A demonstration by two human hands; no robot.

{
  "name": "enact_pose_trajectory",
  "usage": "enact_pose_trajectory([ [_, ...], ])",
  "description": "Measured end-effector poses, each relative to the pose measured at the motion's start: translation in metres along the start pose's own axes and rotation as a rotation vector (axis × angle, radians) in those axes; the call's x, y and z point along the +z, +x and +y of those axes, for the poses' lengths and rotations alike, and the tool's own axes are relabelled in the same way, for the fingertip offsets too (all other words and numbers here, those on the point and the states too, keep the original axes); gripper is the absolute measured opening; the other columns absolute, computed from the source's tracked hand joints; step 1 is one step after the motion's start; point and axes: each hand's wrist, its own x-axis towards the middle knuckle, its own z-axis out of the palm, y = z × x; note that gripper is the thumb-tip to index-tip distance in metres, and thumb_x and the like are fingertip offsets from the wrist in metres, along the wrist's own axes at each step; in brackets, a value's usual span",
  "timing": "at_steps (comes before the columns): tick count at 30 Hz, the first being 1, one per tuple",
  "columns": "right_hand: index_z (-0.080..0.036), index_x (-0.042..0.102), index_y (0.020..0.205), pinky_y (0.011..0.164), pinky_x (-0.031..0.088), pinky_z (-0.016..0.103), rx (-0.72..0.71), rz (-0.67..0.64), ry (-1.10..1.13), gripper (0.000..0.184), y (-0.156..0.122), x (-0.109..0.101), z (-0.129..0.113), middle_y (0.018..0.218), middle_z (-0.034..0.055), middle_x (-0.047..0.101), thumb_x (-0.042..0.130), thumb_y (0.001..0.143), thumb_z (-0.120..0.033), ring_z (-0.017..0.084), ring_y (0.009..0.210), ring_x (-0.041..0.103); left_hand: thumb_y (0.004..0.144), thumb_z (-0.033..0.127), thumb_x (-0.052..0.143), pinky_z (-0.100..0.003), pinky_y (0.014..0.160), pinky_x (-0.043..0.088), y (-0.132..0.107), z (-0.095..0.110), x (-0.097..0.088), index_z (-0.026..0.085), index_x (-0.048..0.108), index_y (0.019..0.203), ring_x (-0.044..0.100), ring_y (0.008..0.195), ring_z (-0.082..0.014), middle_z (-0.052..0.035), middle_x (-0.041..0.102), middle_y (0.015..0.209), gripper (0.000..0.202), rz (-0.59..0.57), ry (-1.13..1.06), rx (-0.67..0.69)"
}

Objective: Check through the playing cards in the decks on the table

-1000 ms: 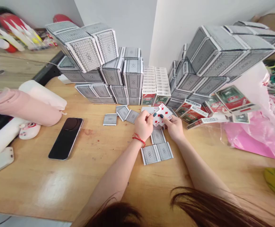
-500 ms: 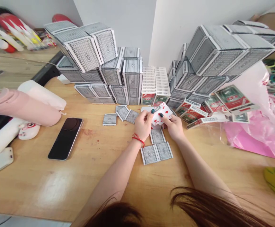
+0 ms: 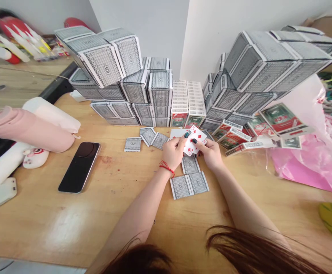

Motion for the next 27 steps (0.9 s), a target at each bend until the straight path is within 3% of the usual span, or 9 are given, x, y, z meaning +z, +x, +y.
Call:
enact_pose_trajectory([
  [9,-0.018,0.051,0.055,0.035,0.030,0.022,-0.005,0.068,0.142,0.030,0.0034,-0.0012,0.0081,0.044,-0.0044,0.050,0.067,0.067,-0.039,0.008,0.036,0.041,0.085,0.044,0.039,-0.023,0.050,0.027,-0.0013,-0.0009,0.0010,0.017,0.037,0.051,0.036,0.049,-0.0086,0.0024,0.039,0.048,0.043,-0.017,0.018,0.041],
  [20,-0.019,0.051,0.059,0.037,0.034,0.023,0.019,0.038,0.103,0.032,0.0023,0.0002,0.0038,0.046,-0.0035,0.051,0.064,0.068,-0.046,0.009,0.038,0.043,0.085,0.040,0.040,-0.024,0.049,0.024,-0.0023,0.0008,0.0020,0.017,0.032,0.047,0.030,0.047,-0.0082,0.0035,0.031,0.045,0.045,-0.009,0.030,0.081],
  [24,-0.019,0.051,0.064,0.039,0.036,0.024,0.012,0.036,0.070,0.034,0.0034,-0.0007,0.0053,0.050,-0.0022,0.054,0.060,0.069,-0.051,0.010,0.040,0.044,0.084,0.036,0.042,-0.023,0.053,0.032,-0.0012,0.0005,0.0031,0.017,0.045,0.052,0.042,0.054,-0.0095,0.0011,0.045,0.052,0.037,0.008,0.011,0.058],
  [27,-0.018,0.052,0.062,0.038,0.033,0.023,-0.006,0.028,0.037,0.035,0.0037,-0.0019,0.0057,0.048,-0.0024,0.053,0.060,0.069,-0.052,0.009,0.039,0.043,0.082,0.033,0.047,-0.024,0.061,0.041,0.0005,-0.0008,0.0041,0.018,0.059,0.077,0.053,0.067,-0.0124,-0.0032,0.060,0.071,0.020,0.025,-0.066,0.047],
])
